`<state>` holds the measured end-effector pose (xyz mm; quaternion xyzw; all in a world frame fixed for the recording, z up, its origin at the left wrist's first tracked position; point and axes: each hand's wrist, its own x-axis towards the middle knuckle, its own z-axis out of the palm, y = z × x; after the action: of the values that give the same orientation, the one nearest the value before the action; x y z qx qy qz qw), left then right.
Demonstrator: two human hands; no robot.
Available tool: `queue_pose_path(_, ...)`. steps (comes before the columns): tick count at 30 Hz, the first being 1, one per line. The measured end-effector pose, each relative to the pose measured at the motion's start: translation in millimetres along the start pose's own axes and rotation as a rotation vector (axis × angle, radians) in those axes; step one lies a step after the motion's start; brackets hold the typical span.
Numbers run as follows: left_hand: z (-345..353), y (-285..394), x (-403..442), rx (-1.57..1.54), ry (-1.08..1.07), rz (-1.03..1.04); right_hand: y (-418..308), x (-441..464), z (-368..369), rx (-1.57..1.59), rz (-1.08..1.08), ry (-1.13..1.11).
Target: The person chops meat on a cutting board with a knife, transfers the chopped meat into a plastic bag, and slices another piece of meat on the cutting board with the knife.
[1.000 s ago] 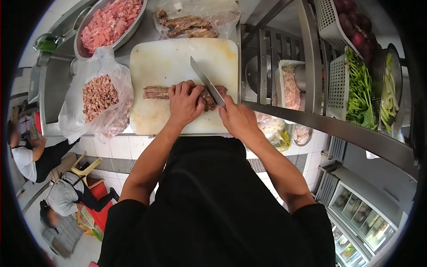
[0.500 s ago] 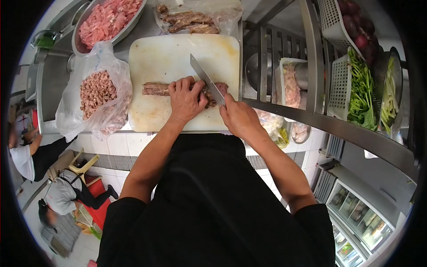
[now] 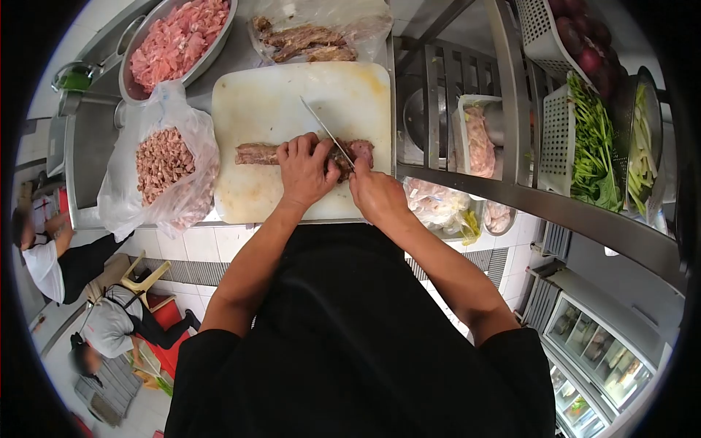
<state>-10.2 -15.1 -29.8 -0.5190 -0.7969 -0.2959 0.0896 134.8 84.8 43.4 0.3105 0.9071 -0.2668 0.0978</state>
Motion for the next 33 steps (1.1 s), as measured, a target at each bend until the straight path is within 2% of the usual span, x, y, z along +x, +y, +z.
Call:
queue_pose_path(4,0,-2,-1,-0.006,-0.001,0.008,-2,-5,-27,0.050,-0.037,0.031)
queue_pose_path(9,0,-1,-1,-0.024,0.013,0.002,-6,-63,-85,0.025,-0.002,-0.154)
queue_pose_path(12,0,-1,-1,-0.021,0.020,-0.002,1,-75,-80,0.034,0.007,-0.152)
queue_pose_path(15,2,0,0,-0.011,0.003,-0.018,-1,-31,-37,0.038,-0.015,-0.066)
queue_pose_path(19,2,0,-3,0.001,0.004,-0.014,-8,-4,-27,0.046,-0.063,0.006)
queue_pose_path(21,3,-2,-2,-0.019,-0.004,-0.014,-1,-24,-47,0.030,-0.005,-0.148)
queue_pose_path(24,0,-1,-1,-0.009,0.014,-0.010,3,-70,-65,0.036,0.032,-0.219)
queue_pose_path(25,1,-2,-1,-0.009,0.012,-0.013,8,-65,-51,0.036,0.032,-0.222)
queue_pose_path(27,2,-1,-1,-0.010,-0.010,-0.016,19,-48,-10,0.028,0.036,-0.119)
queue_pose_path(33,0,-3,-2,-0.042,-0.013,-0.007,-3,3,-8,0.054,0.012,-0.008)
